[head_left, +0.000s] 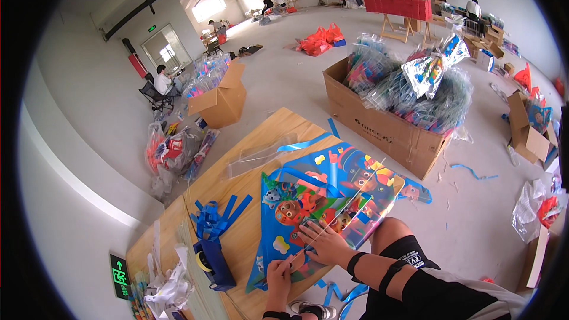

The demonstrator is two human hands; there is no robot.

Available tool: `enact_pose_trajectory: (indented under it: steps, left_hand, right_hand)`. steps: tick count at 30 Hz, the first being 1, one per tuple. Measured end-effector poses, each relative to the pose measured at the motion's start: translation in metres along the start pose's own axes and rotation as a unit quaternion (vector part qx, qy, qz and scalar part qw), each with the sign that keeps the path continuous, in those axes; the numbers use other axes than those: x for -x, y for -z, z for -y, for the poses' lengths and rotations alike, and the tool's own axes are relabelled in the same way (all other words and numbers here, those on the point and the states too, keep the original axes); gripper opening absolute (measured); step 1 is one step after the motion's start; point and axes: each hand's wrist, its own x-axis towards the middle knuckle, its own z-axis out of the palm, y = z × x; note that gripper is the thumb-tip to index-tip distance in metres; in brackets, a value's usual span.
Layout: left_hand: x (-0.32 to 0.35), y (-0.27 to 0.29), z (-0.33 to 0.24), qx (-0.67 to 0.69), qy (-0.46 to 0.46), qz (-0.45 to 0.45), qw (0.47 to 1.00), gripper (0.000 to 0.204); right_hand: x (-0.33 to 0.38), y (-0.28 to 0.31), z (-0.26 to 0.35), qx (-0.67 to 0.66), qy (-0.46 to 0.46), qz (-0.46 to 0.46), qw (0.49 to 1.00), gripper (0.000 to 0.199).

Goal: Assembling a kite by attaching plastic supports and securing them with tape.

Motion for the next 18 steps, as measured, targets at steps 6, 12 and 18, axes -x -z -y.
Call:
enact_pose_trajectory:
  steps: [6, 12, 18]
  left_hand:
    - [-0.003, -0.003, -0.007, -0.023, -0.031, -0.023, 0.999, 0.013]
    - [0.0, 0.024, -0.001, 0.004, 0.018, 0.021, 1.0, 0.008]
    - [0.012, 0.043, 0.005, -0.113, -0.04, 0.039, 0.992, 0.008]
  right_hand:
    - [-0.002, 0.0, 0.001, -0.012, 0.006, -0.011, 1.0, 0.069]
    - [-0.001, -0.002, -0.002, -0.005, 0.008, -0.027, 1.0, 0.069]
    - [-0.002, 0.001, -0.001, 0.001, 0.016, -0.026, 1.0, 0.069]
